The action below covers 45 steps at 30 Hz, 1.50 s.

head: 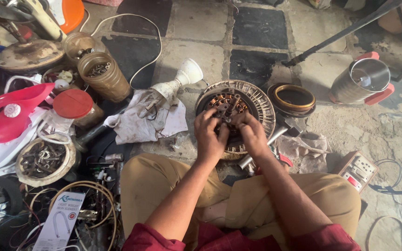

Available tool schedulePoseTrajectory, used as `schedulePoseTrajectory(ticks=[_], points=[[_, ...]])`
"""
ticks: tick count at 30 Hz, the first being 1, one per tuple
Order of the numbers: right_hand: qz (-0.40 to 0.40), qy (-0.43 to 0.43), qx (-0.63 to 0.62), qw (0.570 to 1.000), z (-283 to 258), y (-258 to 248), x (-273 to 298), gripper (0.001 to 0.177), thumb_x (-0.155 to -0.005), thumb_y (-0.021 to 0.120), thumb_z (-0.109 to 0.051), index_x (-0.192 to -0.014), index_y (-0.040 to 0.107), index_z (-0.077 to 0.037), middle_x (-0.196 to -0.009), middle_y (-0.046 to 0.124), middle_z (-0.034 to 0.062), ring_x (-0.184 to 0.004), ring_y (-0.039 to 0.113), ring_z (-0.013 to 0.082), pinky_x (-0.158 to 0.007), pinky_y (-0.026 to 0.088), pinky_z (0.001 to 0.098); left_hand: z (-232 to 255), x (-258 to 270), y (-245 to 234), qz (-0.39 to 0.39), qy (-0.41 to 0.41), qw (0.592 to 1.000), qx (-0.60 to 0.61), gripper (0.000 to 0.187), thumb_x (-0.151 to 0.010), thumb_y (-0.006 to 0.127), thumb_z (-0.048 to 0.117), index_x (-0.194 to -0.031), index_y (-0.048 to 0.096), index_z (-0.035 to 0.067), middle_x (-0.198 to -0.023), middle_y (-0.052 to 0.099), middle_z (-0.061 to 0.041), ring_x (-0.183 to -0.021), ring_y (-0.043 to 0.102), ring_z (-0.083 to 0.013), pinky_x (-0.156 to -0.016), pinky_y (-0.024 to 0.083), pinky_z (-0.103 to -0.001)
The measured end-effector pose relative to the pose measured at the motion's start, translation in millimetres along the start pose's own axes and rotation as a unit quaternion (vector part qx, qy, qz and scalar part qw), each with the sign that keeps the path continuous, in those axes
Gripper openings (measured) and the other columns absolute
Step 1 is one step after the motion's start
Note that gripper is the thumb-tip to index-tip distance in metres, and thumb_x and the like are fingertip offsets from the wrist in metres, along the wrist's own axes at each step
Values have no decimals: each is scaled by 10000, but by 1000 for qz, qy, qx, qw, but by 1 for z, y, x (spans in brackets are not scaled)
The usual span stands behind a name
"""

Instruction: The person disassembles a fan motor by using a screwdriver and a hammer to loosen parts, then uses pliers to manipulate internal wires and components while sitting on the floor.

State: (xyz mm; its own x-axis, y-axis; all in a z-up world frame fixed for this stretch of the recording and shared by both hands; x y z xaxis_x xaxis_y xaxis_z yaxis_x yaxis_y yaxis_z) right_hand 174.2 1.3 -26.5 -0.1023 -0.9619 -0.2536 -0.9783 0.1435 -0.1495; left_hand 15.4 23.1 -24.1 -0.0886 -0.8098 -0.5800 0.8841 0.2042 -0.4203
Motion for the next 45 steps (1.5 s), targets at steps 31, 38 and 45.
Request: schedulePoseTrajectory(ticks=[31, 38, 45], points=[[57, 79, 60, 993, -20, -21, -4, 184, -1007, 671, -156, -1136, 682, -24, -1000, 728, 13, -934, 667, 69, -842, 551, 237, 42, 1, -21, 24, 47, 997, -56, 340, -904, 729, 114, -1210, 594, 52, -1209, 602, -115, -1174, 547, -311, -1009, 390, -516], [96, 62, 124, 986, -41, -21, -2, 215, -1010, 621, -63, -1202, 715, -43, -968, 766, 61, -869, 712, 101, -772, 588, 264, 52, -6, 1, -58, 80, 990, -101, 252, -961, 711, 234, -1170, 653, 104, -1096, 708, -50, -995, 610, -274, -866, 405, -453], [60, -8, 236, 970, -65, -22, -3, 275, -959, 680, -93, -1223, 703, -21, -945, 764, 109, -847, 723, 126, -766, 586, 289, 43, -7, 5, -62, 63, 994, -61, 136, -901, 773, 201, -1018, 728, 148, -1065, 740, -8, -937, 616, -209, -854, 419, -404]])
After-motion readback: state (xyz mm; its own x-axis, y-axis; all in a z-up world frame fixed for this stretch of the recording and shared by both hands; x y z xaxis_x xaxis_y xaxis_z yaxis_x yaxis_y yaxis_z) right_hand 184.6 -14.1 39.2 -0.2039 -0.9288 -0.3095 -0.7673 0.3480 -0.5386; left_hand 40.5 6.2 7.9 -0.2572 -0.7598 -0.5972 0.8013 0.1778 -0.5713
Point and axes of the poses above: each hand's wrist, its own x-axis away from the middle knuckle, its own y-axis out of the palm, z = x × y, the point moved 4 cm from there along -x, towards the middle knuckle
